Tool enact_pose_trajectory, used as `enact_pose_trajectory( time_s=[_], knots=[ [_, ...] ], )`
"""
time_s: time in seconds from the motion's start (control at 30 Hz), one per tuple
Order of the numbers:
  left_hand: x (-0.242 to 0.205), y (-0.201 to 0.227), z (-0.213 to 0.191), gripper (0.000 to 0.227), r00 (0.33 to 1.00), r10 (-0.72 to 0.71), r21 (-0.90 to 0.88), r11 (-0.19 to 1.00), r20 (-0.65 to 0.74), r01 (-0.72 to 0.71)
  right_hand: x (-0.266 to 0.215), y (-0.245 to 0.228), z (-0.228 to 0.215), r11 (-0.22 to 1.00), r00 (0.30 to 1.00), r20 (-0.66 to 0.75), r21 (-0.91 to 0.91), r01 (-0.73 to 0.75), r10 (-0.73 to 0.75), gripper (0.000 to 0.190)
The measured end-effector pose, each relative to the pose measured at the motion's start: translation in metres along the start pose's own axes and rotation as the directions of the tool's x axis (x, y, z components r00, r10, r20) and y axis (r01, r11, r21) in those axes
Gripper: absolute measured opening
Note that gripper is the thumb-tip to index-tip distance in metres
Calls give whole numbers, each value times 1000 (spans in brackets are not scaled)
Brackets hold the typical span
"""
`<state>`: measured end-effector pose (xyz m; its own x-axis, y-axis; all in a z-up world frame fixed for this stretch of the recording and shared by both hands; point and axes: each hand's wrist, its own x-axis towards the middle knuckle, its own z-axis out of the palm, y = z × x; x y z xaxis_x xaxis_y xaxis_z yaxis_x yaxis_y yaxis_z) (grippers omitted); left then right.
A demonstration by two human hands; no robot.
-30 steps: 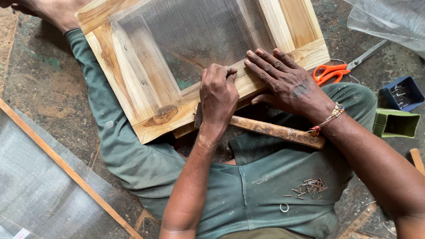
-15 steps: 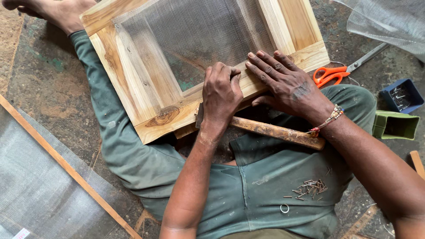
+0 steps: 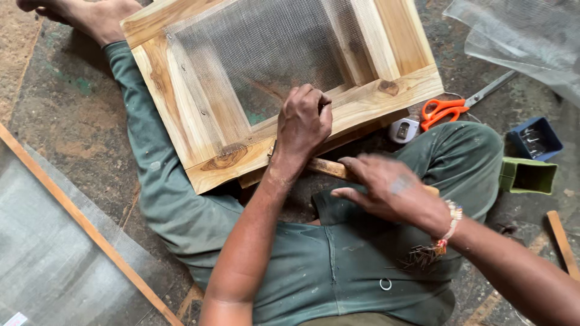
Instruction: The person sits on the floor and attaches a mesh screen to a wooden frame using a hammer and nails. They repeatedly position nails along the frame edges and hammer them in to secure the mesh.
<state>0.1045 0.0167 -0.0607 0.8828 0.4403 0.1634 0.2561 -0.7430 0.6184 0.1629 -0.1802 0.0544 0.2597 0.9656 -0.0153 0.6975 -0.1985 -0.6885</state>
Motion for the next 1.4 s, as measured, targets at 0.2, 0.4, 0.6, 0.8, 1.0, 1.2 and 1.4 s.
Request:
enact_pose_trajectory(
  time_s=[0.2, 0.4, 0.6, 0.8, 1.0, 1.2, 1.4],
  knots=[
    [3, -5, 4, 4, 999, 16, 40, 999, 32, -17, -28, -20, -29, 958, 954, 96, 14, -287, 284, 29],
    [3, -3, 6, 7, 999, -34, -12, 999, 42, 34, -68, -29, -62, 873, 888, -35, -172, -457, 458, 35],
    [5, 2, 1, 6, 998, -63, -14, 998, 30, 63, -73, -14, -61, 808, 855, -310, -304, -504, 417, 32],
    [7, 9, -1, 10, 986, -148, 15, 989, 80, 147, -43, -2, -39, 888, 904, -401, -349, -299, 148, 48],
    [8, 5, 0, 8, 992, -97, -1, 995, 78, 97, -33, -3, -39, 851, 916, -353, -405, -333, 190, 57],
    [9, 6, -3, 10, 991, -96, -15, 995, 98, 98, -31, -1, -38, 866, 915, -354, -377, -330, 195, 56],
    [9, 7, -4, 10, 991, -102, -9, 995, 91, 104, -30, -3, -38, 866, 914, -361, -381, -325, 184, 56]
  ],
)
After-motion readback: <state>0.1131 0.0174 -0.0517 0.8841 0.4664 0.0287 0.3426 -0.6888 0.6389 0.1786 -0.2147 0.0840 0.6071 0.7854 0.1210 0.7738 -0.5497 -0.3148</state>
